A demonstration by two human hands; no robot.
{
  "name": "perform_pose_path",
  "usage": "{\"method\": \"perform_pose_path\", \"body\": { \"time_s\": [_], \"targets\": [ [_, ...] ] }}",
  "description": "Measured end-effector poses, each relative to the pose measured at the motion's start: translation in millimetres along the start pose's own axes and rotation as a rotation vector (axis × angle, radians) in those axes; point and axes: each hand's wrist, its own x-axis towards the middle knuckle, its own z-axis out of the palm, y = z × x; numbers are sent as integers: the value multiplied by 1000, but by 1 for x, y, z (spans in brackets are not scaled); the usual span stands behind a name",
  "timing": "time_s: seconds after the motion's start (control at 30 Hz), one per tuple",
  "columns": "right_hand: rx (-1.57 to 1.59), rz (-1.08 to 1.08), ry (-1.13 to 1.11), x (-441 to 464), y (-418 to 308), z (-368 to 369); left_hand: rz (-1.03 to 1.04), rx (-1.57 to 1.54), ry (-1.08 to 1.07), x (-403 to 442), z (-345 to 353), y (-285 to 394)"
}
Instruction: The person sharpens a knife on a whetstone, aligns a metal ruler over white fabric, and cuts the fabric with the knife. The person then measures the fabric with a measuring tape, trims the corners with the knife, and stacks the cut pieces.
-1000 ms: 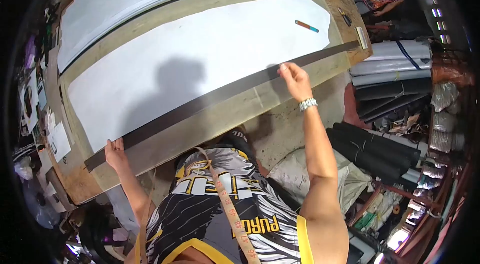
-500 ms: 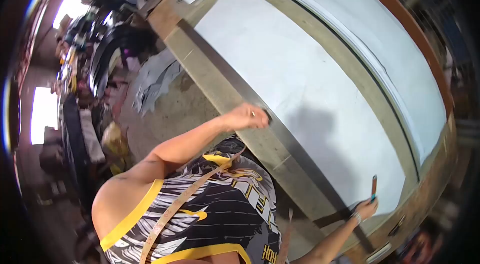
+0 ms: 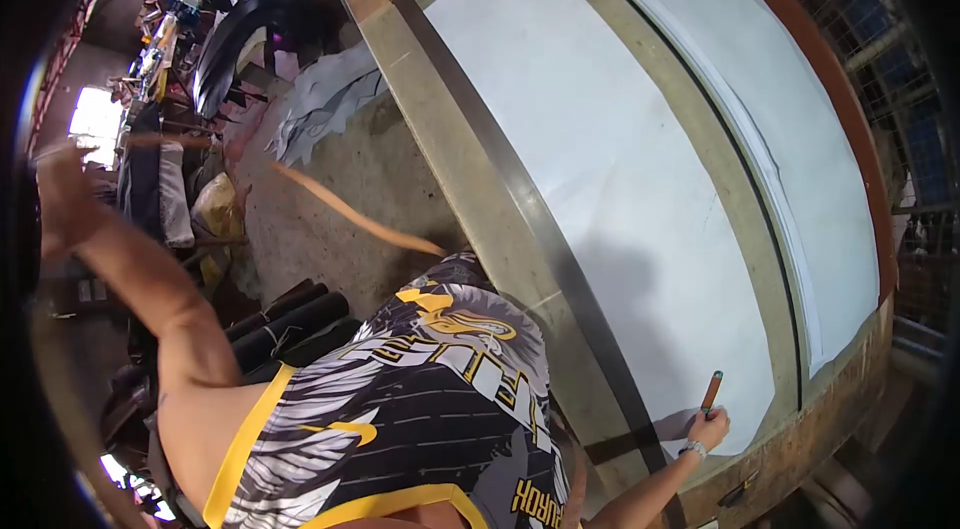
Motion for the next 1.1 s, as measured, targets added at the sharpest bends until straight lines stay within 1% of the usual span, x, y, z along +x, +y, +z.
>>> {"method": "perform_pose_path", "body": {
  "time_s": [0.03, 0.1, 0.13, 0.17, 0.2, 0.23, 0.27, 0.3, 0.33, 0.4, 0.5, 0.53, 0.6, 0.67, 0.7, 0.73, 0.77, 0.8, 0.83, 0.87, 0.93, 0.97, 1.0, 1.07, 1.1],
  "targets": [
    [-15, 19, -64, 5, 4, -5, 0, 91, 58, -6, 6, 17],
    [259, 61, -258, 15, 12, -7, 58, 177, 31, -6, 46, 29],
    [233, -4, -282, 19, 2, -18, 106, 192, -16, 1, 75, 29],
    [308, -64, -315, 28, -8, -27, 156, 201, -63, 5, 103, 30],
    [343, -158, -270, 45, -19, -30, 203, 211, -99, 11, 129, 30],
    [235, -254, -191, 58, -56, -50, 241, 219, -120, 17, 152, 28],
    [234, -306, -145, 83, -74, -51, 281, 218, -141, 21, 172, 27],
    [236, -390, -90, 133, -126, -63, 308, 228, -129, 24, 188, 23],
    [236, -416, -50, 158, -153, -64, 321, 254, -120, 33, 194, 24],
    [156, -460, -33, 221, -175, -49, 335, 298, -108, 44, 198, 31],
    [416, -530, -48, 282, -231, -47, 275, 382, -28, 81, 166, 44],
    [545, -596, -3, 289, -264, -53, 229, 409, -11, 103, 146, 43],
    [793, -712, 70, 261, -342, -97, 74, 458, -14, 161, 97, 27],
    [979, -615, -169, 177, -421, -163, -124, 462, -122, 209, 66, -5],
    [1027, -713, -272, 152, -441, -173, -186, 437, -190, 219, 69, -27],
    [1074, -808, -370, 128, -456, -177, -189, 388, -236, 219, 89, -50],
    [1153, -958, -589, 100, -467, -172, -79, 337, -223, 206, 127, -68],
    [1194, -1058, -791, 73, -469, -156, -87, 294, -211, 197, 165, -89],
    [1213, -990, -1045, 32, -471, -151, -116, 240, -120, 192, 197, -102],
    [1229, -780, -1353, 14, -467, -120, -148, 192, -27, 191, 218, -115],
    [1201, -709, -1435, -52, -463, -132, -259, 149, -32, 188, 232, -134],
    [1073, -619, -1471, -52, -451, -124, -322, 127, -34, 187, 231, -142],
    [945, -525, -1502, -48, -439, -114, -310, 58, -63, 183, 223, -152],
    [988, -508, -1172, -49, -418, -112, -285, -82, -131, 169, 195, -177],
    [912, -466, -1067, -47, -406, -116, -242, -126, -56, 162, 176, -188]
  ]
}}
